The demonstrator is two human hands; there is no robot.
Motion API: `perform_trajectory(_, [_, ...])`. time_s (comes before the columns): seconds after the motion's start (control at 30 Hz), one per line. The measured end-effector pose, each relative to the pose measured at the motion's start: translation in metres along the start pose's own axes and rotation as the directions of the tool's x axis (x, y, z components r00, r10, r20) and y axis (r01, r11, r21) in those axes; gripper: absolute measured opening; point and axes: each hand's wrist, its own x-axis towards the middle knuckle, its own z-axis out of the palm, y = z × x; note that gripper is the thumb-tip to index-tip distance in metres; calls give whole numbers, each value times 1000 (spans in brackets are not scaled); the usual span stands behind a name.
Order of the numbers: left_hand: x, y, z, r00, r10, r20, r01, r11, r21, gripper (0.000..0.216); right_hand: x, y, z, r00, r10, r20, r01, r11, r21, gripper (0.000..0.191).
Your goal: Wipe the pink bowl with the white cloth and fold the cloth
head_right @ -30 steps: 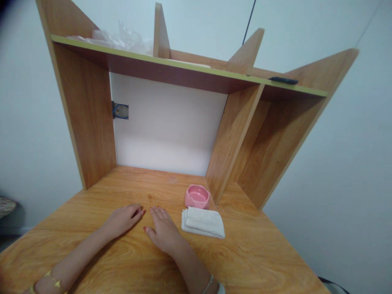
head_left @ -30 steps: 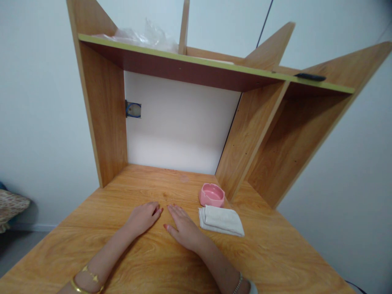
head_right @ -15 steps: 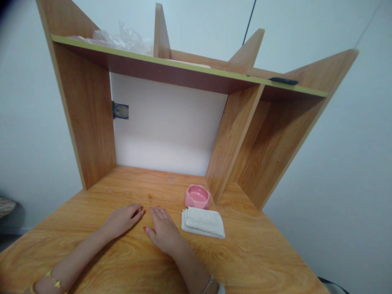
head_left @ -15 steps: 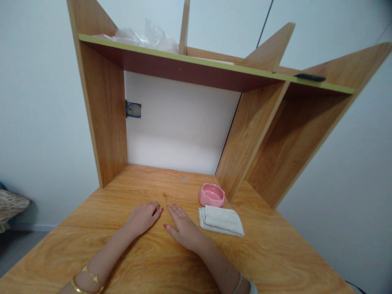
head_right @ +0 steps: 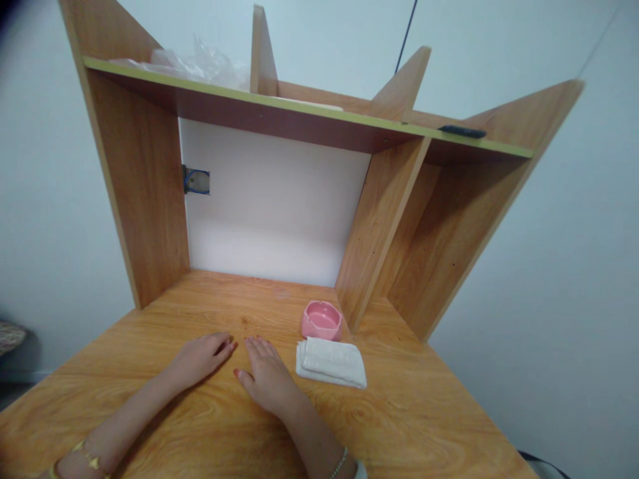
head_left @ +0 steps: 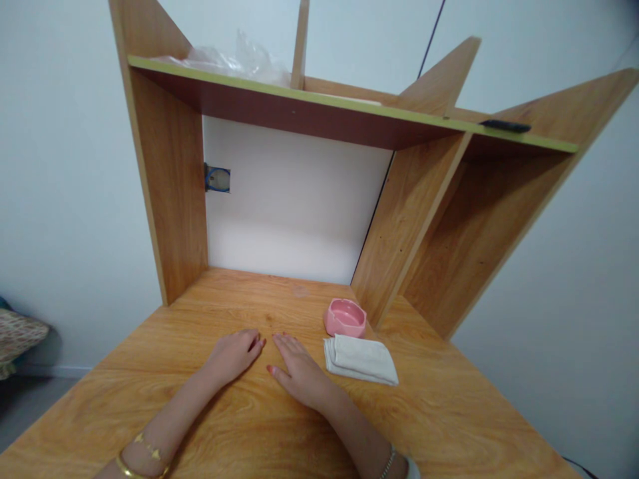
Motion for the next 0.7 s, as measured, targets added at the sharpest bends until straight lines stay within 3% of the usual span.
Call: perform_trajectory(0.7, [1,-1,2,1000,-5,-4,4,999,-42,32,0,0,0,1000,5,2,-5,1000,7,59])
